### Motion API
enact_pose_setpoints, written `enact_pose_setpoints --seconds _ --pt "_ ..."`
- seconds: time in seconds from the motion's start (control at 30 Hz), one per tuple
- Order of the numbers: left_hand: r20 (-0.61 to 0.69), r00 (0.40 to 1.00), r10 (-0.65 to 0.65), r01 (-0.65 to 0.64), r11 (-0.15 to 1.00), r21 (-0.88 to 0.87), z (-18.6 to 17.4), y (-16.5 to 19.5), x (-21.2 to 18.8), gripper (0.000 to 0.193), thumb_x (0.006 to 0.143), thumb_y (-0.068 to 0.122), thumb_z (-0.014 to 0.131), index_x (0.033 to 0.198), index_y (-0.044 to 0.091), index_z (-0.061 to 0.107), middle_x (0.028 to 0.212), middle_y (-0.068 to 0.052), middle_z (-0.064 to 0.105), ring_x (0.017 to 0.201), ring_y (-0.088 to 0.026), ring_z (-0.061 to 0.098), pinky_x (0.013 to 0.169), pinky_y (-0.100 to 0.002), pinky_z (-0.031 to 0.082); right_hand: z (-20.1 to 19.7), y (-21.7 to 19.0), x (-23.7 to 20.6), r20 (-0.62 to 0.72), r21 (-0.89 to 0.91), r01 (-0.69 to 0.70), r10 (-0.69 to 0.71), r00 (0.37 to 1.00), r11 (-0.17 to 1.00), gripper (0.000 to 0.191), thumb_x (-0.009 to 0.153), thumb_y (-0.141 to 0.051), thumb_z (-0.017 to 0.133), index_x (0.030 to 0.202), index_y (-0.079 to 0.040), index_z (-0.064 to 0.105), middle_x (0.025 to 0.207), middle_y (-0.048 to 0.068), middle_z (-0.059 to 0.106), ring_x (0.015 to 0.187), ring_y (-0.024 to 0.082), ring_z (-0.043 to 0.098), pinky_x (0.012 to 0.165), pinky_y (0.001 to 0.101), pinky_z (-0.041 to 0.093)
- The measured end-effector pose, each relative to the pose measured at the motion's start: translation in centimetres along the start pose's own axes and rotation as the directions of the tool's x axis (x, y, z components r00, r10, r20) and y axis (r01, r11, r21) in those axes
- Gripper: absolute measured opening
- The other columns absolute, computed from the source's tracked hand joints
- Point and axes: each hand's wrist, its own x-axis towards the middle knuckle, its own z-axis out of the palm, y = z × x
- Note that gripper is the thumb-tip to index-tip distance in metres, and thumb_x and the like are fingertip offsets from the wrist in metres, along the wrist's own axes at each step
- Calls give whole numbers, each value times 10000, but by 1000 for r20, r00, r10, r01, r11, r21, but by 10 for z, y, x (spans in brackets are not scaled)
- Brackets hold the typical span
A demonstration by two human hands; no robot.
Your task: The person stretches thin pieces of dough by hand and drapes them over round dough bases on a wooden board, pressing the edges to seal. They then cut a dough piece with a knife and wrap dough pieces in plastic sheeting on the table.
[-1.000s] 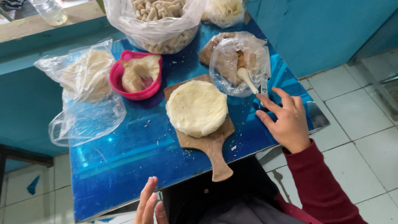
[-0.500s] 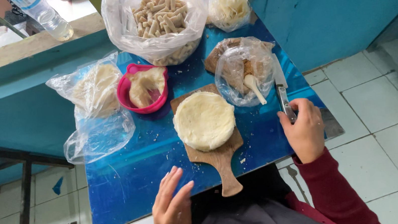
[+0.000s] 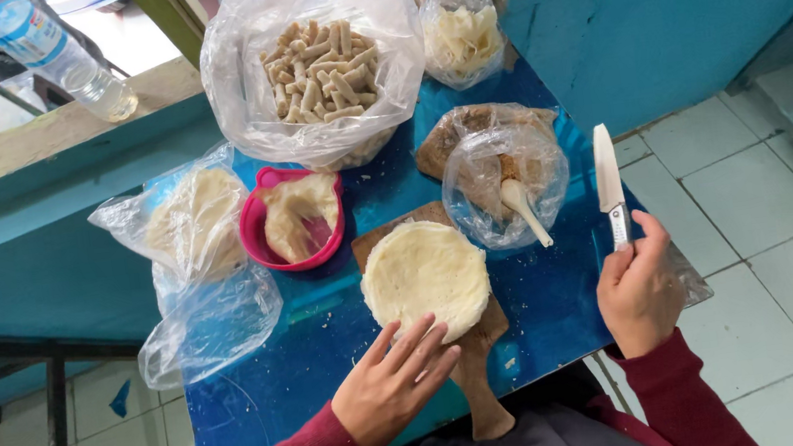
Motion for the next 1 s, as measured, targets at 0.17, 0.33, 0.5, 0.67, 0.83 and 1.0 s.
enact_pose_setpoints --seconds 0.17,0.33,0.5,0.67,0.83,1.0 --pt "-30 998 57 -60 991 -121 12 -20 1 543 1016 350 657 1472 79 536 1560 -163 462 1481 -322 406 1194 -552 346 4 -8 -3 -55 183 -61 72 996 981 447 1094 -214 642 1424 -11 420 809 97 634 709 248 638 664 390 488" --pt "23 982 187 -186 981 -48 21 -43 10 706 924 470 678 1530 176 466 1655 -121 369 1548 -308 318 1205 -586 291 9 -16 -4 -87 258 -102 128 988 961 496 1117 -241 635 1469 3 386 859 106 653 738 218 636 701 358 489" --pt "-31 979 201 -203 974 -104 40 -45 25 802 932 515 688 1617 295 333 1697 -129 295 1572 -322 278 1215 -617 259 15 -10 -5 -106 340 -82 125 986 937 508 1133 -182 604 1521 16 342 907 100 655 758 175 604 725 316 481" --pt "-27 994 105 -107 990 -96 53 -31 34 896 857 535 723 1619 302 312 1691 -140 278 1561 -362 264 1188 -670 245 8 1 -11 -71 673 -114 217 973 731 547 1107 -101 565 1579 1 307 945 73 603 758 122 504 733 266 444" --pt "-42 999 -10 7 998 -64 51 -11 61 925 823 515 742 1612 308 305 1680 -157 262 1546 -401 246 1149 -708 244 -18 -3 -3 79 877 -106 77 994 468 366 1114 -79 527 1431 29 379 945 67 551 731 97 520 700 241 476" --pt "-176 984 -13 -22 981 -195 16 -10 64 791 845 454 746 1536 225 437 1600 -162 401 1522 -378 326 1174 -674 271 -44 -40 4 460 734 -357 -36 887 577 418 1015 -136 524 1399 -35 395 839 35 567 558 109 487 514 256 416"
